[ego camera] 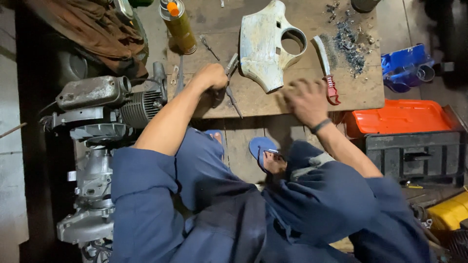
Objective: The person sits on the floor and cleans a white metal part using a wire brush and a chisel. They scrape the surface to remove debris and then wipe the part with their hand.
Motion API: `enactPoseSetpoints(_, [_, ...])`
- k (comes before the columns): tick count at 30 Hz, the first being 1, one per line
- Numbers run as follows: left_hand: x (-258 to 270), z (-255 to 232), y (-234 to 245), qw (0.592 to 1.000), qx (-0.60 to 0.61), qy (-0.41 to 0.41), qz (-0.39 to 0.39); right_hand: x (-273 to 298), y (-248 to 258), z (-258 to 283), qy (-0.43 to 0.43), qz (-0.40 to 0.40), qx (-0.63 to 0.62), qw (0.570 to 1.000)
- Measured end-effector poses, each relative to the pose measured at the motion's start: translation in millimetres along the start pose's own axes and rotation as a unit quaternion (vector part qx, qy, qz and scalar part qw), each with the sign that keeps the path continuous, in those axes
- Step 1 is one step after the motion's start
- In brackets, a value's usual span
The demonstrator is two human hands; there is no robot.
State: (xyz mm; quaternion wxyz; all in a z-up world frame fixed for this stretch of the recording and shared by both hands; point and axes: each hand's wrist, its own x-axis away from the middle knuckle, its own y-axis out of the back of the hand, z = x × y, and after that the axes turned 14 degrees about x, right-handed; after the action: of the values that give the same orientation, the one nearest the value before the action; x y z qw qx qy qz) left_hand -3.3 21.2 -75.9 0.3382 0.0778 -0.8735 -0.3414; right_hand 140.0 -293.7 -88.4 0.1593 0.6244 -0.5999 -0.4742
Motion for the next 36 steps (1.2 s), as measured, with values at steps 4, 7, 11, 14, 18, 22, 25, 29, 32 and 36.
enactPoseSetpoints(4, [22,-6,14,1.000,-0.016,-0.011,-0.015,-35,-28,33,0.055,-0.048,-0.003,0.997])
enactPoseSetpoints(7, [22,3,13,0.999,-0.006,-0.038,-0.032,-55,-30,46,0.041,-0.077,-0.027,0.996])
enactPoseSetpoints(11, [20,10,11,0.999,0.009,-0.040,-0.028,-57,-25,50,0.044,-0.063,0.015,0.997])
enactPoseSetpoints(14, [24,12,9,0.999,0.004,-0.040,-0.020,-51,-28,50,0.057,-0.082,0.016,0.995])
enactPoseSetpoints(18, [33,2,17,0.998,0.007,-0.064,-0.017,-42,-50,37,0.041,-0.090,-0.039,0.994])
enactPoseSetpoints(22, [24,4,11,0.998,0.018,-0.054,-0.014,-30,-55,23,-0.008,-0.119,-0.013,0.993])
enactPoseSetpoints(25, [38,-9,25,0.997,0.035,-0.067,-0.021,-22,-42,38,0.066,0.084,-0.101,0.989])
enactPoseSetpoints(29, [30,-7,20,0.995,0.046,-0.080,-0.042,-26,-28,67,0.084,0.187,-0.056,0.977])
enactPoseSetpoints(32, [28,-2,20,0.995,0.039,-0.074,-0.045,-24,-43,82,0.088,0.255,-0.062,0.961])
enactPoseSetpoints(36, [33,-3,22,0.997,0.039,-0.059,-0.036,-33,-31,79,0.076,0.266,-0.081,0.958])
